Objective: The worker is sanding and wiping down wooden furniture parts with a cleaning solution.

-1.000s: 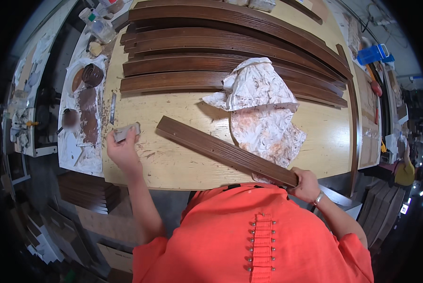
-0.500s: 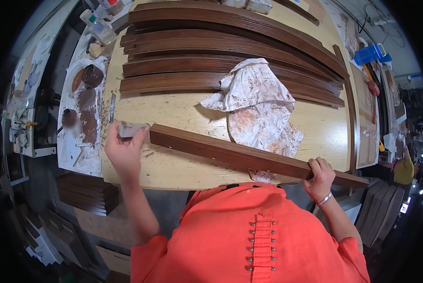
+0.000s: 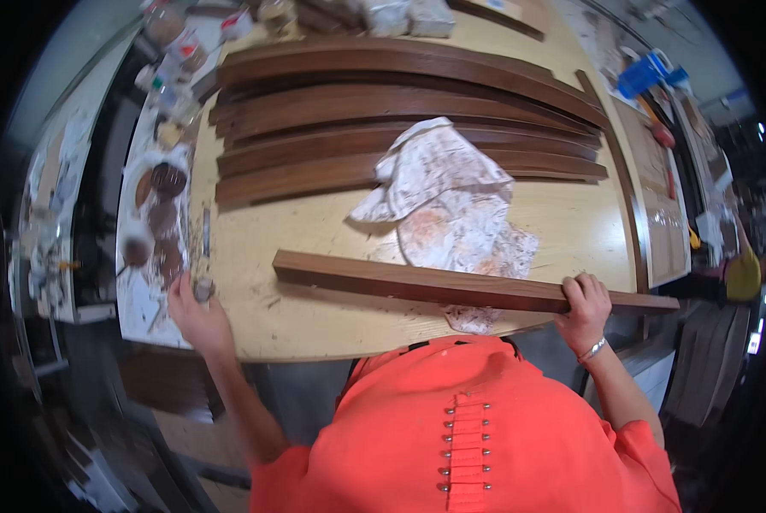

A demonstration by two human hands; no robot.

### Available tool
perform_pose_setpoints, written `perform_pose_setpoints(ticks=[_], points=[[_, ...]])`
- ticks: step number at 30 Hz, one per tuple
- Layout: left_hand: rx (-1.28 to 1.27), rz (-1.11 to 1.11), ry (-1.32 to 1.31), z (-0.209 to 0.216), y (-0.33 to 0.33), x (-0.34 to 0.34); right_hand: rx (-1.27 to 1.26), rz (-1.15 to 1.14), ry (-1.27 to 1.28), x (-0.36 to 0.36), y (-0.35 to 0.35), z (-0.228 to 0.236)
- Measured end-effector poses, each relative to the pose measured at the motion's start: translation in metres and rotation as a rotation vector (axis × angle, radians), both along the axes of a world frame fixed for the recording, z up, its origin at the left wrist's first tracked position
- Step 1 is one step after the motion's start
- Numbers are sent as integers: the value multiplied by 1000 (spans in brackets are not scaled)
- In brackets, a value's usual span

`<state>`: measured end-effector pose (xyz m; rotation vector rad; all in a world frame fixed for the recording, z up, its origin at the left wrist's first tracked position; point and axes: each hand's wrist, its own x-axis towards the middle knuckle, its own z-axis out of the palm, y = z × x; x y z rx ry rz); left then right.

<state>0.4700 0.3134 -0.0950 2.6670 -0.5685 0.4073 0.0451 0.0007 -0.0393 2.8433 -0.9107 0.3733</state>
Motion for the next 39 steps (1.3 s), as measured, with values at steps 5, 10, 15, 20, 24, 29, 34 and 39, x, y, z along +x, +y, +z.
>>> perform_pose_setpoints(ticks=[5, 10, 15, 20, 24, 29, 34, 39], points=[[-248, -626, -22, 64, -69, -82, 142, 10, 59, 17, 3, 8], [61, -1028, 151, 85, -156, -155, 333, 168, 43, 67, 4, 16], [29, -1063, 382, 70, -168, -156, 306, 270, -17, 93, 7, 31], [14, -1264, 287, 69, -184, -188, 319, 333, -99, 68, -2, 33], [46, -1302, 320, 60, -201, -206, 330, 359, -70, 47, -15, 27], [-25, -1340, 443, 66, -218, -212, 348, 275, -60, -6, -39, 36], [46, -1434, 287, 85, -242, -212, 456, 126, -37, -103, -79, 27], [-233, -1335, -8, 120, -303, -264, 565, -206, -202, -185, -107, 24]])
